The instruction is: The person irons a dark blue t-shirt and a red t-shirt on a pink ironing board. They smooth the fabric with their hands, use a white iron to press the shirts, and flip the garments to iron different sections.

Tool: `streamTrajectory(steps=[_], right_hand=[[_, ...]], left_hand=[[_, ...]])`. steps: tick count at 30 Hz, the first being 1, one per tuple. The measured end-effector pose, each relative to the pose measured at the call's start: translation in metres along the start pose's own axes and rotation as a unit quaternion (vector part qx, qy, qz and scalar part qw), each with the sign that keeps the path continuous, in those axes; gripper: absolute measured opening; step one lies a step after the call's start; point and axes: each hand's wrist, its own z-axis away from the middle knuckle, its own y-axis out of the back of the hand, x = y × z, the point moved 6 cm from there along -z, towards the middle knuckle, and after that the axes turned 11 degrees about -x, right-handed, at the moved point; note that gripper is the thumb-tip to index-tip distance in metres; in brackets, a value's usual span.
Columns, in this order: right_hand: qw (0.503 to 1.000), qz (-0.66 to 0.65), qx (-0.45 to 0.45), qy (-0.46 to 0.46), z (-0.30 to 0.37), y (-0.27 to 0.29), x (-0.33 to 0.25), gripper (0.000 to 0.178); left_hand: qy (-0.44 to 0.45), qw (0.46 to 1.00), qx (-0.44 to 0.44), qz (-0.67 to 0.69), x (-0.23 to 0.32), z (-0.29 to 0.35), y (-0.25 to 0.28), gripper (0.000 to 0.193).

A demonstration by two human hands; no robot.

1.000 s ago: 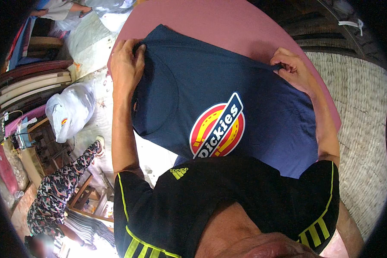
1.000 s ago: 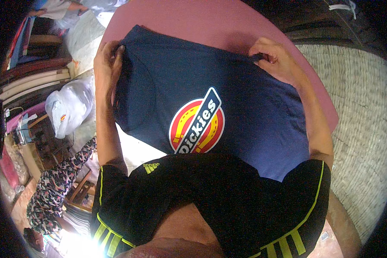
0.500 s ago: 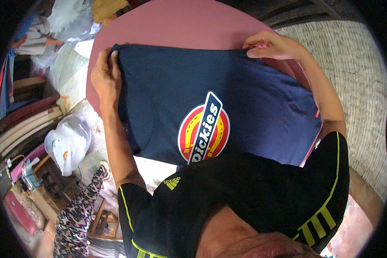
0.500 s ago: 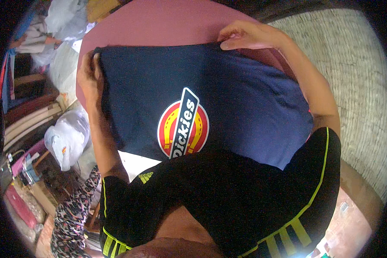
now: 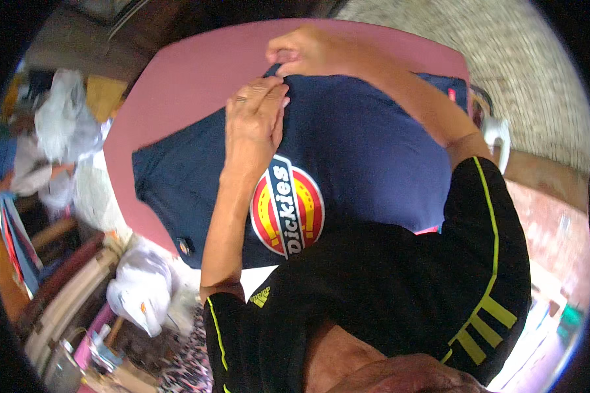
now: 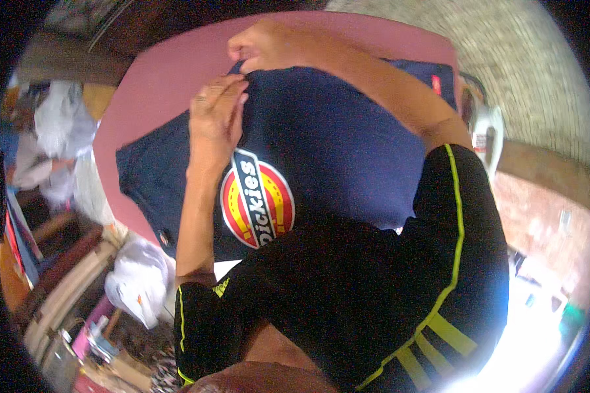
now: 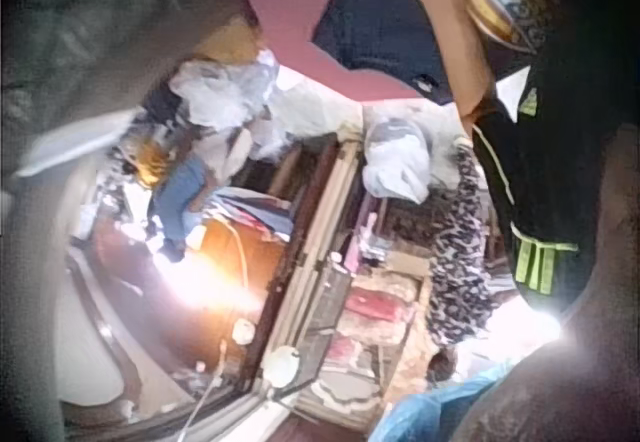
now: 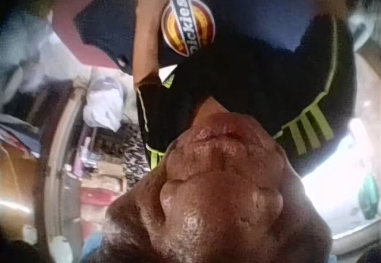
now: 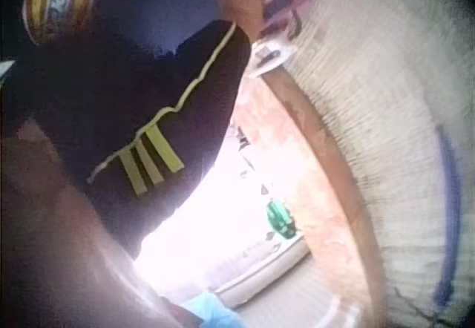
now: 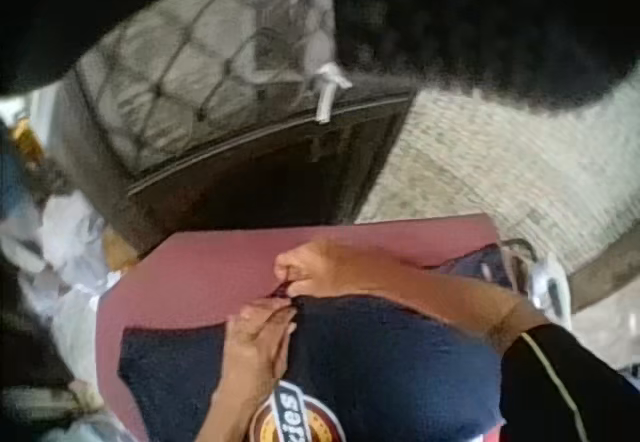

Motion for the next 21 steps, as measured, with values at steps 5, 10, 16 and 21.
streamTrajectory(steps=[5, 10, 16, 21], right_hand=[[0.967, 0.08, 0.233, -0.061, 0.097, 0.001, 0.012, 0.017], [0.855, 0.256, 0.384, -0.236, 0.273, 0.016, 0.062, 0.015], [0.796, 0.231, 0.347, -0.439, 0.38, 0.037, 0.15, 0.028], [0.787, 0.105, 0.386, -0.469, 0.403, 0.033, 0.185, 0.03]], left_hand=[[0.021, 0.997, -0.038, -0.066, -0.009, -0.016, -0.04, 0.019], [0.006, 0.993, -0.058, -0.102, -0.01, -0.034, -0.045, 0.022], [0.045, 0.994, -0.053, -0.087, -0.022, -0.037, -0.048, 0.019], [0.01, 0.996, -0.045, -0.079, -0.025, -0.038, -0.049, 0.013]])
